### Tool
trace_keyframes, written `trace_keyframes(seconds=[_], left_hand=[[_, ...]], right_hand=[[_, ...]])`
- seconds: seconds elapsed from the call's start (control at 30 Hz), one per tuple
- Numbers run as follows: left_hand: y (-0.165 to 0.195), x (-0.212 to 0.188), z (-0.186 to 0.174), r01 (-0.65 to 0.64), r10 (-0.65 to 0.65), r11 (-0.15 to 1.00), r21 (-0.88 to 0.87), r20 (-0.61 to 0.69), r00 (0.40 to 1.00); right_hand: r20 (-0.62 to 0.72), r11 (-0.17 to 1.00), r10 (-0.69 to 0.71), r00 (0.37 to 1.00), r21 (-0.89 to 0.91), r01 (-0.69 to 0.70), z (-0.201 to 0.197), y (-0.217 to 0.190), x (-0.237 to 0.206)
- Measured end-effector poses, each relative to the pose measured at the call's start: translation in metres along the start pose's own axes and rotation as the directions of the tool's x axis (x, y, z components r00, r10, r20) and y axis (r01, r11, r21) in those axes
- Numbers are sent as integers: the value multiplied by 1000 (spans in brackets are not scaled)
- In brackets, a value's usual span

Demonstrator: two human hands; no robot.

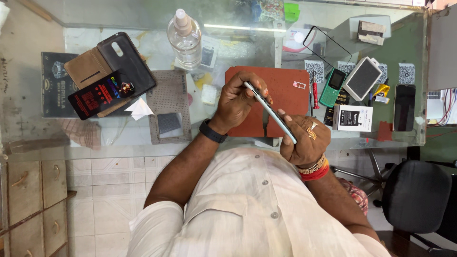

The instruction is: The person works on a disassembled smartphone at a glass counter. They use a red-handled screwdriver to tighten screws on the phone's internal frame, then pick up the white back cover and align it with the phone body, preparing to reassemble the device.

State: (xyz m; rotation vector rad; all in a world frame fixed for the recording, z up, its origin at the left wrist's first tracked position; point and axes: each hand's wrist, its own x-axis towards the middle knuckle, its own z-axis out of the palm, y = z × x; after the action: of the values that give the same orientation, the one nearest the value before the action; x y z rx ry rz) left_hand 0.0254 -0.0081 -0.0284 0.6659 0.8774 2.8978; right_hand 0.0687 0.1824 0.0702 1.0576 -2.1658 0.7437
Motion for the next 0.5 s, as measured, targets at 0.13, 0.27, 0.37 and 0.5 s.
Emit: trace_keyframes(seconds=[0.13, 0.27, 0.37, 0.5], left_hand=[[5, 3, -1, -20, 21, 999, -45, 11, 1000], [11, 5, 0, -60, 60, 998, 20, 29, 998], [13, 6, 2, -70, 70, 998, 2, 36, 997], [18, 6, 6, -98, 91, 993, 62, 98, 991]], right_hand=[[20, 999, 16, 1000, 36, -17, -1, -5, 9], [11, 992, 76, 997, 98, -76, 3, -11, 18], [30, 989, 99, 995, 109, -102, 3, -16, 22], [36, 995, 76, 997, 69, -78, 2, -22, 24]])
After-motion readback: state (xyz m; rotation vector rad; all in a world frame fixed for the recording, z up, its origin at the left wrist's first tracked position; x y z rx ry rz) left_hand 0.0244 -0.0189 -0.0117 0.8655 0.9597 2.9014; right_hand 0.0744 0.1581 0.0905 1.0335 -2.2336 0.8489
